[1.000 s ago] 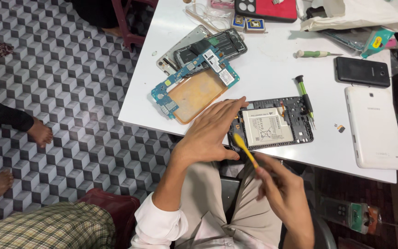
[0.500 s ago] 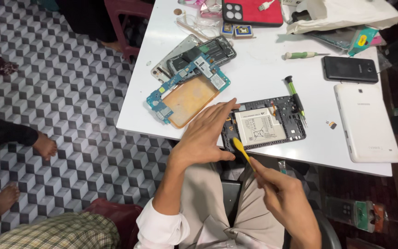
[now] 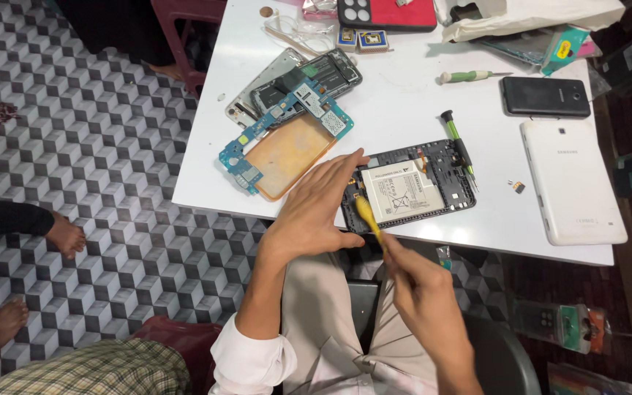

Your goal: The person uses a toothbrush to scrub the interior surfaces of a disassembled smartphone chassis and a separate blue circuit board. The person holds the components steady with one hand while brushing with the other, moving the brush across various edges and crevices.

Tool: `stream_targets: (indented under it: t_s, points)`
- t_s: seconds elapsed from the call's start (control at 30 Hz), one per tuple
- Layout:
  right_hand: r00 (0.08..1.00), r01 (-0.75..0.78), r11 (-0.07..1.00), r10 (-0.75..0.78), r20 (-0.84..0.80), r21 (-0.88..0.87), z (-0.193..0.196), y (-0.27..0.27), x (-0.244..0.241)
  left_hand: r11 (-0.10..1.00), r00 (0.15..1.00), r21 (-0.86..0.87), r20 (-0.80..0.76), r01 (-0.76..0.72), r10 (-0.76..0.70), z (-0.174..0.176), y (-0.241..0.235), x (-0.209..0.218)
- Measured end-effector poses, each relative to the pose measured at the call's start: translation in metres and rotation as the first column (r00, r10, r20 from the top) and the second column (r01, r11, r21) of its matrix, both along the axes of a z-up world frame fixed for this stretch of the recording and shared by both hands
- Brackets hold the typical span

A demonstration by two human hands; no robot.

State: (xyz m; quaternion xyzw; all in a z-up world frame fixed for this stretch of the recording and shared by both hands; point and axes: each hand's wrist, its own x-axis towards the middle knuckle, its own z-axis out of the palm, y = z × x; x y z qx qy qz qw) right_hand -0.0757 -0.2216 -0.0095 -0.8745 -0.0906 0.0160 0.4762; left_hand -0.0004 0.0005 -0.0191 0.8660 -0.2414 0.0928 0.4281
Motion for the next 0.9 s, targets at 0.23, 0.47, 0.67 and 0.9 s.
stream_targets:
  t_s: [0.23, 0.47, 0.67, 0.9]
  points:
    - [0.966, 0.143, 0.887, -0.029, -0.255, 0.44, -0.024, -0.034, 0.019, 1.0, 1.0, 0.029, -0.008, -0.007, 0.008, 0.0, -0.001, 0.001]
    - [0.985, -0.1, 0.99, 0.084, -0.152, -0.103, 0.005, -0.025, 0.019, 1.0, 1.0, 0.019, -0.012, -0.007, 0.008, 0.002, 0.001, -0.001]
    - [0.999, -0.032, 0.976, 0.035, 0.014, -0.213, 0.009, -0.002, 0.003, 0.999, 1.0, 0.045, -0.001, -0.018, 0.018, -0.003, 0.0, -0.001]
    - [0.993, -0.11, 0.962, 0.096, -0.069, -0.25, 0.031, 0.001, -0.004, 0.998, 0.996, 0.049, -0.083, -0.028, 0.032, 0.006, -0.002, -0.001]
